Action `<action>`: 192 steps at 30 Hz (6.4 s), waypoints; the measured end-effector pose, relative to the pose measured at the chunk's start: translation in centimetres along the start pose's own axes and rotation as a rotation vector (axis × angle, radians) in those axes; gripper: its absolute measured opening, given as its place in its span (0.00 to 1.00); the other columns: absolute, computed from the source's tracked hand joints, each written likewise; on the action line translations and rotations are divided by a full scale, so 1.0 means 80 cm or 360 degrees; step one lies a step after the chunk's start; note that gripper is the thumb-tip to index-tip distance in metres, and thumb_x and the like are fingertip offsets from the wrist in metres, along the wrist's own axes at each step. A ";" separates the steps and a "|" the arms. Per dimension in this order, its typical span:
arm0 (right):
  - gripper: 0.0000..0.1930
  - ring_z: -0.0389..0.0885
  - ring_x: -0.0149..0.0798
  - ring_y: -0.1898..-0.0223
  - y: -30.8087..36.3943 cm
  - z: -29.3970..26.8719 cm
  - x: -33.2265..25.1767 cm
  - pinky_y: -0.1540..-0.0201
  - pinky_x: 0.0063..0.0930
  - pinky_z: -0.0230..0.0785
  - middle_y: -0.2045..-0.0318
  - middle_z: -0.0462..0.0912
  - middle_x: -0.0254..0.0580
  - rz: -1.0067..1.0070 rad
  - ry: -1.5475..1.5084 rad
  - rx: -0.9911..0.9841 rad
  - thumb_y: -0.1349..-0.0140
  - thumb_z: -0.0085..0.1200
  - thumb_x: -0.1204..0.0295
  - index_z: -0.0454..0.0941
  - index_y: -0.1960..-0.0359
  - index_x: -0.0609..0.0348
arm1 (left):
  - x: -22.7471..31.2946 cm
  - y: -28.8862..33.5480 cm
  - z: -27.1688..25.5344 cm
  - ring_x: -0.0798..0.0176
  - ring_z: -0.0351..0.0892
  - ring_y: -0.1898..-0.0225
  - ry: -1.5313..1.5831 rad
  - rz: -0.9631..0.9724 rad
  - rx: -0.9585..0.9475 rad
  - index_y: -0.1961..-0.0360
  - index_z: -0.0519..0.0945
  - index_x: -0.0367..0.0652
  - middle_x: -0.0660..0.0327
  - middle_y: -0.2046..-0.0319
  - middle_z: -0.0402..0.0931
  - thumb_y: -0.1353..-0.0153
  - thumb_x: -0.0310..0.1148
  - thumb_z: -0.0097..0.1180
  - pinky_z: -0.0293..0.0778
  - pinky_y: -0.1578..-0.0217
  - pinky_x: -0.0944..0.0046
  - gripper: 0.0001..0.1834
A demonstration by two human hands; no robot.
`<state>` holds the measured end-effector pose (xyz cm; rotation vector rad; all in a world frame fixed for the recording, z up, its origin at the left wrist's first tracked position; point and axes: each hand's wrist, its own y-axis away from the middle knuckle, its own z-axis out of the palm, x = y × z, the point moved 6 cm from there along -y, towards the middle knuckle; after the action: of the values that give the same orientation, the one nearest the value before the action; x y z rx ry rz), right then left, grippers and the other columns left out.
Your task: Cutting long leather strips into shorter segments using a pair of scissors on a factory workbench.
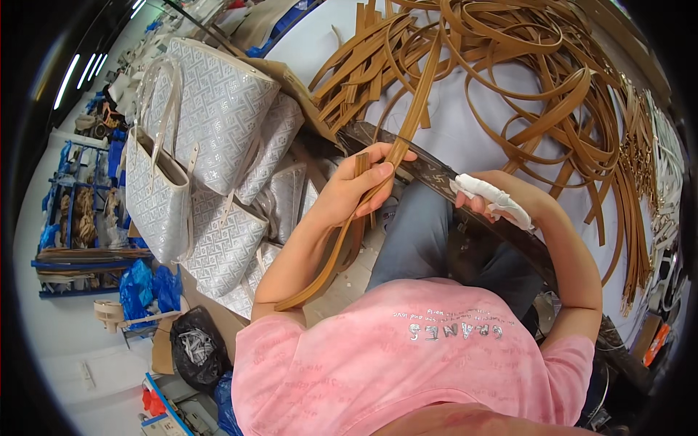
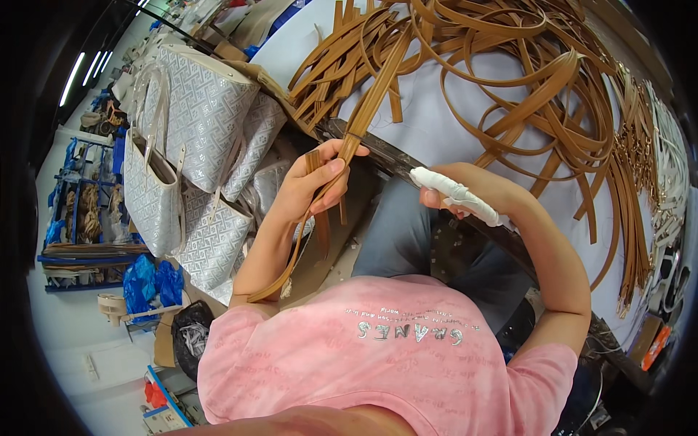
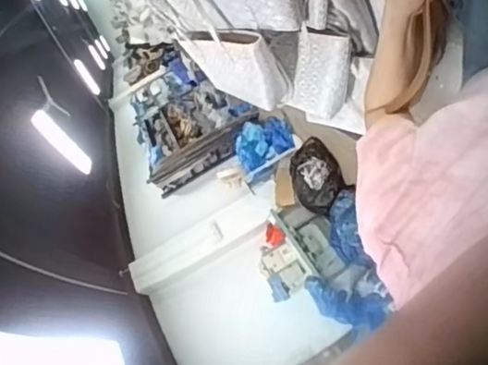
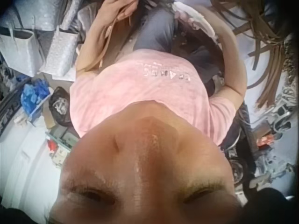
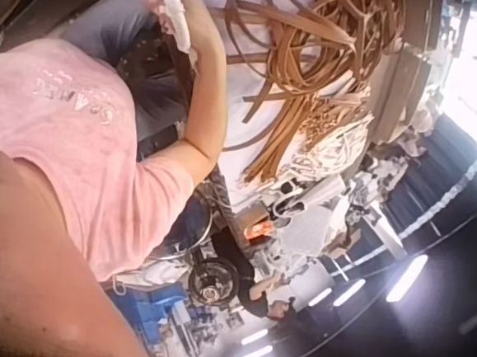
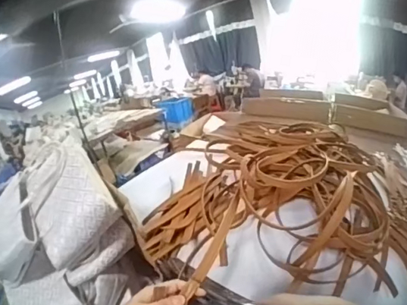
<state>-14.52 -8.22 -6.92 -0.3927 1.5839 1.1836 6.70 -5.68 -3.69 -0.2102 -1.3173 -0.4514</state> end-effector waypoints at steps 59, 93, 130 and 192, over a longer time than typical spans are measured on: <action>0.36 0.64 0.27 0.88 0.189 -0.055 0.073 0.87 0.20 0.59 0.83 0.70 0.34 -0.1962 -0.0679 0.1731 0.49 0.58 0.37 0.74 0.62 0.64 | 0.014 -0.343 0.174 0.55 0.80 0.72 -0.1556 0.0647 0.0125 0.59 0.79 0.35 0.52 0.74 0.79 0.35 0.36 0.53 0.75 0.71 0.63 0.13; 0.29 0.71 0.30 0.79 0.144 -0.019 0.176 0.76 0.21 0.66 0.71 0.77 0.46 -0.1468 -0.0677 0.1716 0.32 0.37 0.46 0.72 0.62 0.66 | 0.003 -0.231 -0.078 0.50 0.73 0.52 -0.3172 0.0056 0.0897 0.66 0.84 0.39 0.53 0.60 0.77 0.45 0.41 0.60 0.69 0.53 0.53 0.15; 0.09 0.71 0.20 0.74 0.080 0.083 0.114 0.72 0.15 0.64 0.73 0.76 0.28 -0.0148 -0.0121 0.0281 0.37 0.52 0.70 0.74 0.59 0.61 | -0.061 0.039 0.095 0.76 0.65 0.90 -0.0166 -0.0230 0.0166 0.61 0.78 0.37 0.65 0.87 0.71 0.30 0.37 0.47 0.59 0.87 0.77 0.14; 0.18 0.77 0.29 0.73 0.342 -0.086 0.170 0.72 0.20 0.68 0.63 0.82 0.44 -0.0759 -0.0216 0.2368 0.40 0.60 0.64 0.73 0.54 0.62 | -0.001 -0.222 0.277 0.60 0.73 0.82 -0.1616 0.1027 -0.0216 0.74 0.77 0.38 0.60 0.84 0.73 0.41 0.38 0.60 0.65 0.79 0.64 0.14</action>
<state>-43.88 2.66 -5.98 0.2938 1.6797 -0.4533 -20.58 -12.73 -0.11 -1.0424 -2.0776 0.1727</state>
